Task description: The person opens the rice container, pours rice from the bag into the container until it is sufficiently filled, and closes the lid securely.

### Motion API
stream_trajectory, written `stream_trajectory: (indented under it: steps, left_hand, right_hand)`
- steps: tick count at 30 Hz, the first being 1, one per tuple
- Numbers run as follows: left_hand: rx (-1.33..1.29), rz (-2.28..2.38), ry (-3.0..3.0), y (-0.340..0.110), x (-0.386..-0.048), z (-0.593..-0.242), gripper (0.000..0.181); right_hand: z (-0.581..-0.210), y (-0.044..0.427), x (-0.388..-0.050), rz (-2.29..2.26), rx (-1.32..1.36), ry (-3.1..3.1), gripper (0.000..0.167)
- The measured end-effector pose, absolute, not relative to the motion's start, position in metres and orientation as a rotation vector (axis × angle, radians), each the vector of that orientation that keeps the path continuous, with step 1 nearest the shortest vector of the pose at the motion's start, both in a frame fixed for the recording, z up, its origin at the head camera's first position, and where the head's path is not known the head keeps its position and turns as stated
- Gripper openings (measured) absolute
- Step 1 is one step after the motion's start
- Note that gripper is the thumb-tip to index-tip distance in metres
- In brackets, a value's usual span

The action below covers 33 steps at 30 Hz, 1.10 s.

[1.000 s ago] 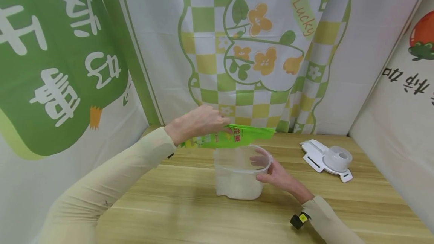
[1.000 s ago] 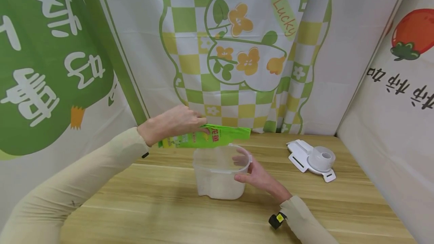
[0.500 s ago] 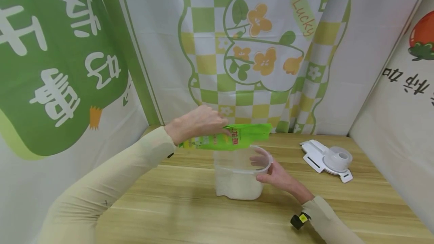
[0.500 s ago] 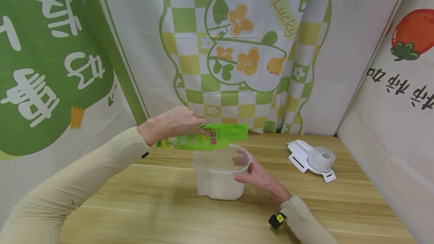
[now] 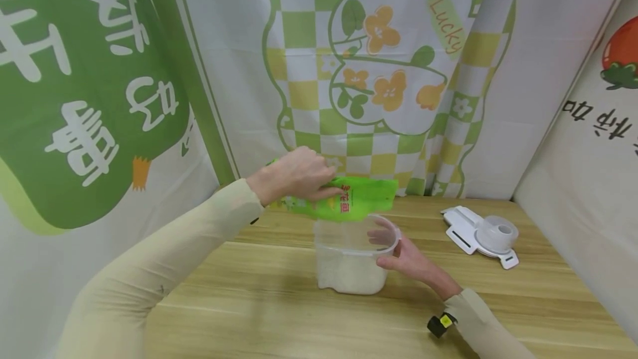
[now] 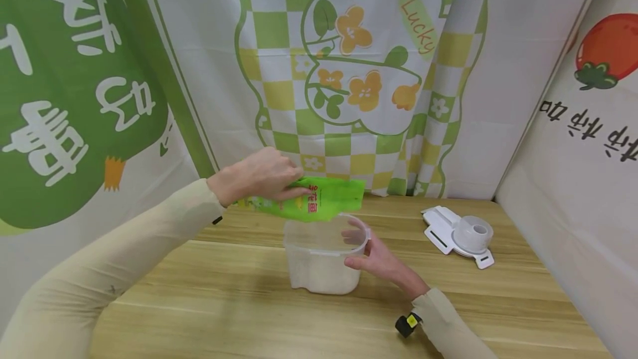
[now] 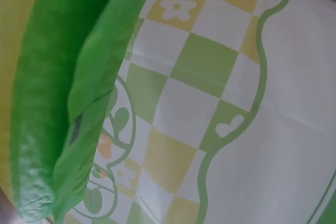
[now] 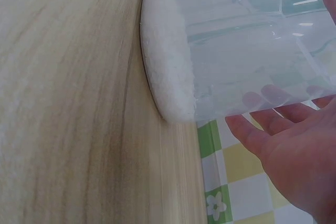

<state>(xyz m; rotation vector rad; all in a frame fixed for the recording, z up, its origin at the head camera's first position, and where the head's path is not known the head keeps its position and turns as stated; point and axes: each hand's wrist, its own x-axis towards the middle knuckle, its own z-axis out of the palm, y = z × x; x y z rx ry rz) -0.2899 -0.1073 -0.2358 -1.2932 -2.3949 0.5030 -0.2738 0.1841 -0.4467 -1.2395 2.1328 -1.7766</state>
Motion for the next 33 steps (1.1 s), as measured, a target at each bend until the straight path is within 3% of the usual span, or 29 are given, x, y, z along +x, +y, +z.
stream_trajectory:
  steps: [33]
  left_hand:
    - [-1.298,0.623,-2.363,-0.1,-0.287,-0.217,0.048]
  right_hand:
    - [-0.447,0.183,-0.274,-1.787,-1.231,2.119,0.085]
